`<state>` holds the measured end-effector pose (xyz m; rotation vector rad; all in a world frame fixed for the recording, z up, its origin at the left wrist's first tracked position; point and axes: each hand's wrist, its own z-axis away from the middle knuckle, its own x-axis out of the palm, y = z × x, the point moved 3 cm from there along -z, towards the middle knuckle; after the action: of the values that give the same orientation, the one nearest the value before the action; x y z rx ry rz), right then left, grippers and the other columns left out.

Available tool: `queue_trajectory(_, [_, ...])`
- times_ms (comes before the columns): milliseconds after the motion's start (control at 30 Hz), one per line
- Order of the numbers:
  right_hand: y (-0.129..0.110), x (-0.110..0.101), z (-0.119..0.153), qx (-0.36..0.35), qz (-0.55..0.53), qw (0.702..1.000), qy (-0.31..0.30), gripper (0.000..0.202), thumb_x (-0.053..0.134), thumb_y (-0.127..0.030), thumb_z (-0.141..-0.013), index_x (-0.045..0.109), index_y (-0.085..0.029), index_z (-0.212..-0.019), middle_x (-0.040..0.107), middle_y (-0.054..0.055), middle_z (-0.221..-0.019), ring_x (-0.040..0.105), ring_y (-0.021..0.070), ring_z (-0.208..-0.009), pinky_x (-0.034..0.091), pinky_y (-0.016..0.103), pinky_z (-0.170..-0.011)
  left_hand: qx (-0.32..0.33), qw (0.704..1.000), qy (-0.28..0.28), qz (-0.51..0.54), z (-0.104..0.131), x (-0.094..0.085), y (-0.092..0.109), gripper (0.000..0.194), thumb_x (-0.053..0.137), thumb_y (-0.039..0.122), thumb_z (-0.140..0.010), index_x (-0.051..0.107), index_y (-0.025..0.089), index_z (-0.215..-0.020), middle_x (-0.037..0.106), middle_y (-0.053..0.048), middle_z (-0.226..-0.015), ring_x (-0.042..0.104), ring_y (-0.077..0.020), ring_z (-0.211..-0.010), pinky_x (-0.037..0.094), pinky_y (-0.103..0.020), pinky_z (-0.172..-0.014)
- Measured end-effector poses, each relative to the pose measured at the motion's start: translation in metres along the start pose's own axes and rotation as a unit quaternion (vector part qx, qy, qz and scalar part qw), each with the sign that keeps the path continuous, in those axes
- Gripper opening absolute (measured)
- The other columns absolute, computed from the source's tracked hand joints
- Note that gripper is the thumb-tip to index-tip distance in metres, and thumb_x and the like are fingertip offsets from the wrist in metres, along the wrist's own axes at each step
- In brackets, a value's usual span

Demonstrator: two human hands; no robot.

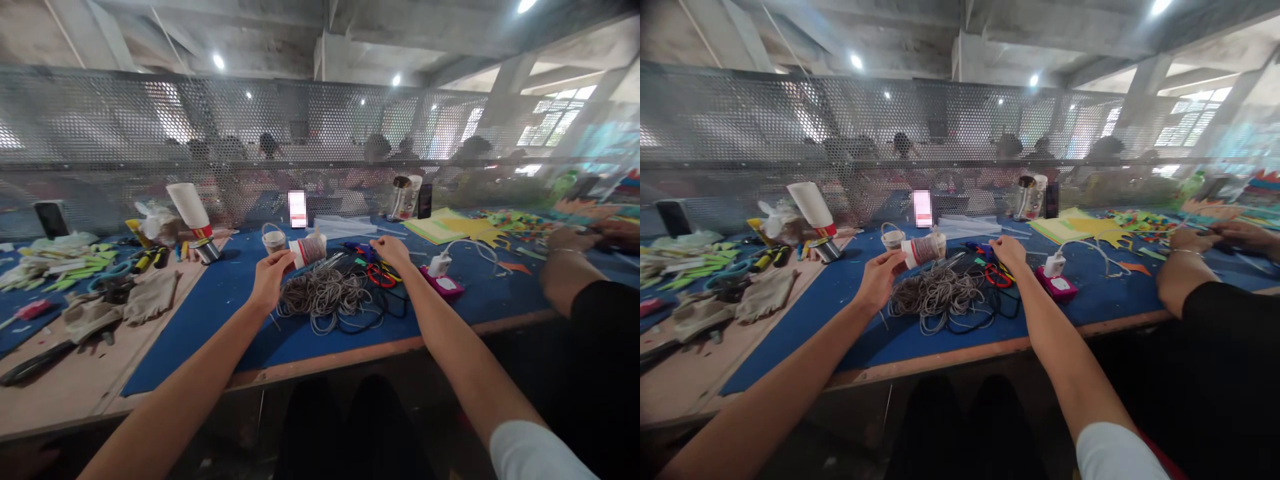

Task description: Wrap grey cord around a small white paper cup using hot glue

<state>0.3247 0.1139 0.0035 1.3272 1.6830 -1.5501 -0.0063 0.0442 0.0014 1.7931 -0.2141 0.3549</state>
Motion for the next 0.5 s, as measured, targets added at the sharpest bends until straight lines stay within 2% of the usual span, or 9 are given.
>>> queue_trajectory(100, [-0.001,0.012,-0.001,0.010,0.019,0.998,-0.062,0.052,0.055,-0.067,-0.084,0.075,-0.019,-0.083,0.076,0.015,-0.092,0.069,0.0296,-0.099,0.047,0.035,-0.082,-0.002,1.000,-0.001,-0.003,0.001,0.001,0.001,0.031,0.087,0.034,-0.060,0.077,0.014,-0.082,0.072,-0.003,-0.077,0.064,-0.0140,-0.070,0.053,-0.029,-0.077])
queue_trajectory(200, [-0.002,0.017,-0.004,0.021,0.025,0.995,-0.093,0.054,0.058,-0.070,-0.079,0.074,-0.018,-0.077,0.075,0.015,-0.086,0.070,0.0291,-0.095,0.047,0.033,-0.079,-0.010,1.000,-0.005,-0.006,0.003,0.003,0.002,0.030,0.087,0.034,-0.061,0.077,0.014,-0.081,0.072,-0.003,-0.075,0.063,-0.0138,-0.068,0.052,-0.028,-0.075])
queue_trajectory(367, [-0.001,0.018,-0.007,0.022,0.003,0.995,-0.097,0.047,0.063,-0.066,-0.076,0.073,-0.020,-0.071,0.074,0.010,-0.076,0.070,0.0258,-0.086,0.046,0.029,-0.072,-0.011,1.000,-0.007,-0.001,0.004,0.003,0.001,0.030,0.086,0.033,-0.062,0.077,0.014,-0.082,0.073,-0.005,-0.076,0.064,-0.0149,-0.070,0.052,-0.028,-0.073])
queue_trajectory(500, [0.000,0.015,-0.006,0.014,-0.033,0.997,-0.073,0.045,0.062,-0.062,-0.078,0.070,-0.020,-0.063,0.070,0.008,-0.067,0.069,0.0257,-0.079,0.046,0.030,-0.068,-0.014,1.000,-0.018,0.004,0.003,0.003,-0.001,0.032,0.086,0.035,-0.062,0.078,0.013,-0.085,0.073,-0.005,-0.078,0.065,-0.0162,-0.072,0.053,-0.030,-0.076])
